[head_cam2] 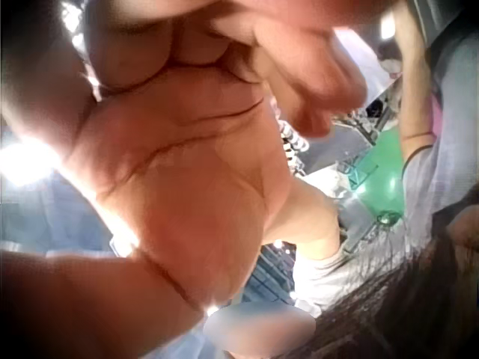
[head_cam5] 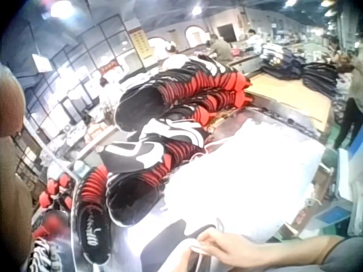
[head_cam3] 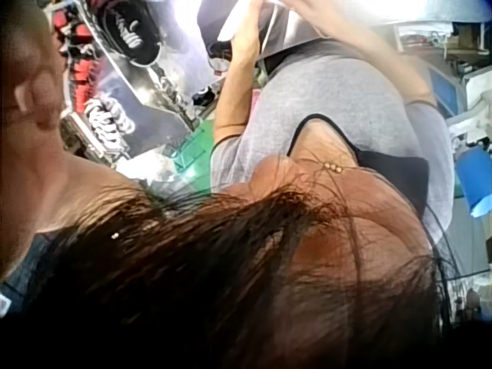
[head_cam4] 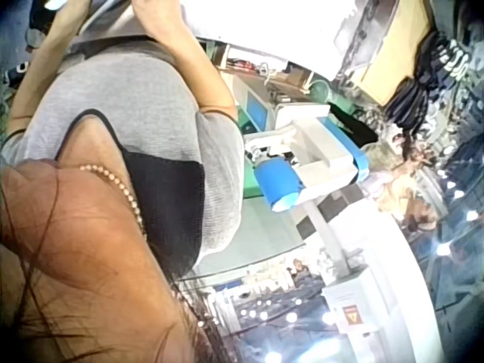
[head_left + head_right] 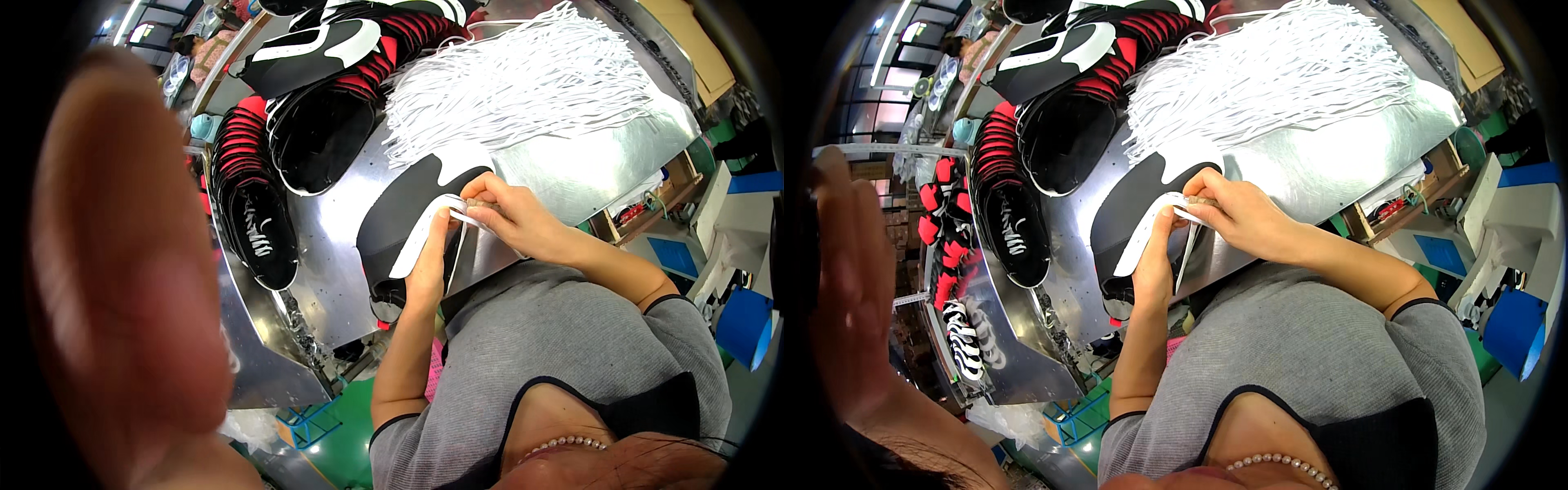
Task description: The person laces several shoe uppers by hand, threading white laces through the eyelets of black and white shoe components on a metal workstation.
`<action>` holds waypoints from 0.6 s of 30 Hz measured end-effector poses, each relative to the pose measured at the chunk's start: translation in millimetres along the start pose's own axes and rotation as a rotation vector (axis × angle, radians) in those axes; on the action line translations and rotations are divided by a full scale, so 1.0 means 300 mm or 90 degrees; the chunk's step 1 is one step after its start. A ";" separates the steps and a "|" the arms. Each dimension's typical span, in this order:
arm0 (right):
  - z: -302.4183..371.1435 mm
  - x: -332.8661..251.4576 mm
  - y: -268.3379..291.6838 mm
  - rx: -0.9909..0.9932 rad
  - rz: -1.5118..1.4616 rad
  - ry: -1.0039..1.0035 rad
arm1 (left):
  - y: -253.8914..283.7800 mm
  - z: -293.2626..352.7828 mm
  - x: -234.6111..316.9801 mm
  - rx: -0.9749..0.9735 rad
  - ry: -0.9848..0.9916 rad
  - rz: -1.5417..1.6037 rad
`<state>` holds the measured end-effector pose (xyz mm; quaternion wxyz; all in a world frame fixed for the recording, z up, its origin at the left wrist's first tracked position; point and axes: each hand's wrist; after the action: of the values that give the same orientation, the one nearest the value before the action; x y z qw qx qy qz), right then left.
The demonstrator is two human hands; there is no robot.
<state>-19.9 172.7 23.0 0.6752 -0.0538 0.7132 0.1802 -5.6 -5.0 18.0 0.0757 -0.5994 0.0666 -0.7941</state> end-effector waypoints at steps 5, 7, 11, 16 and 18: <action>-0.015 0.023 0.013 0.007 0.050 0.079 | 0.007 -0.002 -0.007 -0.015 -0.003 -0.046; -0.016 0.031 0.019 0.007 0.060 0.090 | 0.003 -0.001 -0.007 -0.013 -0.028 -0.052; -0.020 -0.039 0.048 -0.067 0.046 -0.057 | 0.013 -0.001 -0.031 -0.012 -0.075 -0.066; -0.056 -0.018 0.046 -0.073 0.172 0.056 | 0.029 0.037 -0.040 -0.084 -0.195 -0.463; -0.076 -0.037 0.028 -0.078 0.230 0.030 | -0.052 0.070 0.074 -0.060 -0.369 -0.653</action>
<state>-43.2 171.0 36.1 0.6102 0.0300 0.7149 0.3400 7.9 5.6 47.8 -0.3292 -0.7502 -0.2201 -0.5295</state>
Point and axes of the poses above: each hand's wrist, its own z-axis away from the middle knuckle, its own y-axis out of the back of the hand, x = y × z, and after that the axes turned 3 degrees about z, right-handed
